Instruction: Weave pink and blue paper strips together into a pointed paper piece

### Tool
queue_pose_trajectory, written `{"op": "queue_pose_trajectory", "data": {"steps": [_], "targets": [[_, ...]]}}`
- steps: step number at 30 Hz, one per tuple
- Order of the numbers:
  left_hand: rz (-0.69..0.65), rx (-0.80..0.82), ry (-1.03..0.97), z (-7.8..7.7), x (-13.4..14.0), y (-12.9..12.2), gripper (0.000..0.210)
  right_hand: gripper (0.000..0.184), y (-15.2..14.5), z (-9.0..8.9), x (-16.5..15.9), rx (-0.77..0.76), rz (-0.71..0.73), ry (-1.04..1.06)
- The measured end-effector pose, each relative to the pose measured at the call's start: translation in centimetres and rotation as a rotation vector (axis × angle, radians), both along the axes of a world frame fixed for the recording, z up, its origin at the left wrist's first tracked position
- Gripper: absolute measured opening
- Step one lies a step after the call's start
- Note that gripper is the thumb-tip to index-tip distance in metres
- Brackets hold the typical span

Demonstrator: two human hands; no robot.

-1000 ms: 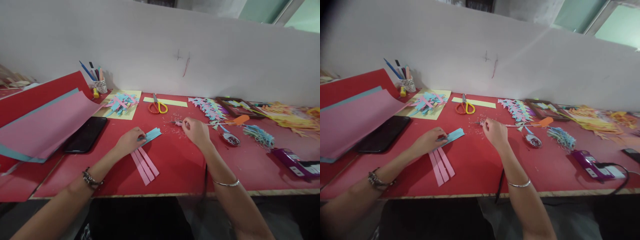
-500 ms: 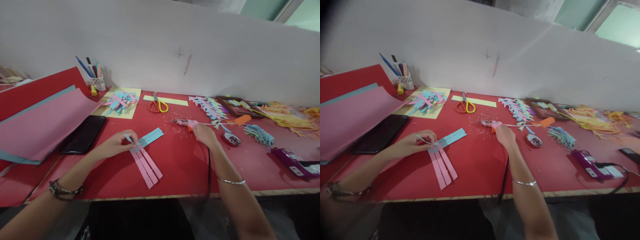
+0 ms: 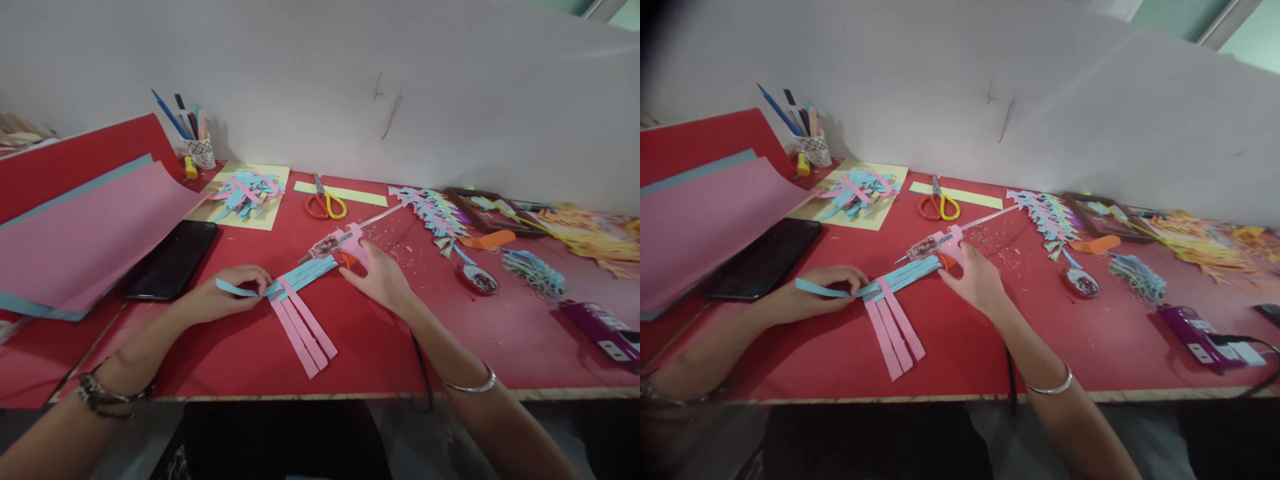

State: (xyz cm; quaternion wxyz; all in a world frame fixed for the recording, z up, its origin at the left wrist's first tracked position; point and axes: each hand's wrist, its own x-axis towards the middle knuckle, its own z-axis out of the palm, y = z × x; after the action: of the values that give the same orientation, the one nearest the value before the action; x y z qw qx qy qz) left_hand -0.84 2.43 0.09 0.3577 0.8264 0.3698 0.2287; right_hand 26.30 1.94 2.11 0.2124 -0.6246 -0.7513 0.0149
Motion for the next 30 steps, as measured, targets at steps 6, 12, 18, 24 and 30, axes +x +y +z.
{"op": "queue_pose_trajectory", "data": {"steps": [6, 12, 18, 24, 30], "targets": [[-0.039, 0.001, 0.009, 0.2, -0.1, 0.1, 0.007, 0.041, -0.7, 0.0, -1.4, -0.134, 0.104, -0.088], [-0.038, 0.015, 0.038, 0.4, -0.2, 0.1, 0.005, 0.039, -0.6, 0.0, -1.5, -0.166, 0.122, -0.121], [-0.048, 0.064, 0.033, 0.3, -0.2, 0.1, 0.005, 0.034, -0.6, -0.2, -1.5, -0.146, 0.143, -0.144], [-0.049, 0.082, 0.052, 0.5, -0.2, 0.0, 0.006, 0.028, -0.6, -0.3, -1.3, -0.102, 0.165, -0.212], [-0.046, 0.073, 0.074, 0.7, -0.1, 0.0, 0.008, 0.023, -0.6, -0.3, -1.2, -0.067, 0.166, -0.232]]}}
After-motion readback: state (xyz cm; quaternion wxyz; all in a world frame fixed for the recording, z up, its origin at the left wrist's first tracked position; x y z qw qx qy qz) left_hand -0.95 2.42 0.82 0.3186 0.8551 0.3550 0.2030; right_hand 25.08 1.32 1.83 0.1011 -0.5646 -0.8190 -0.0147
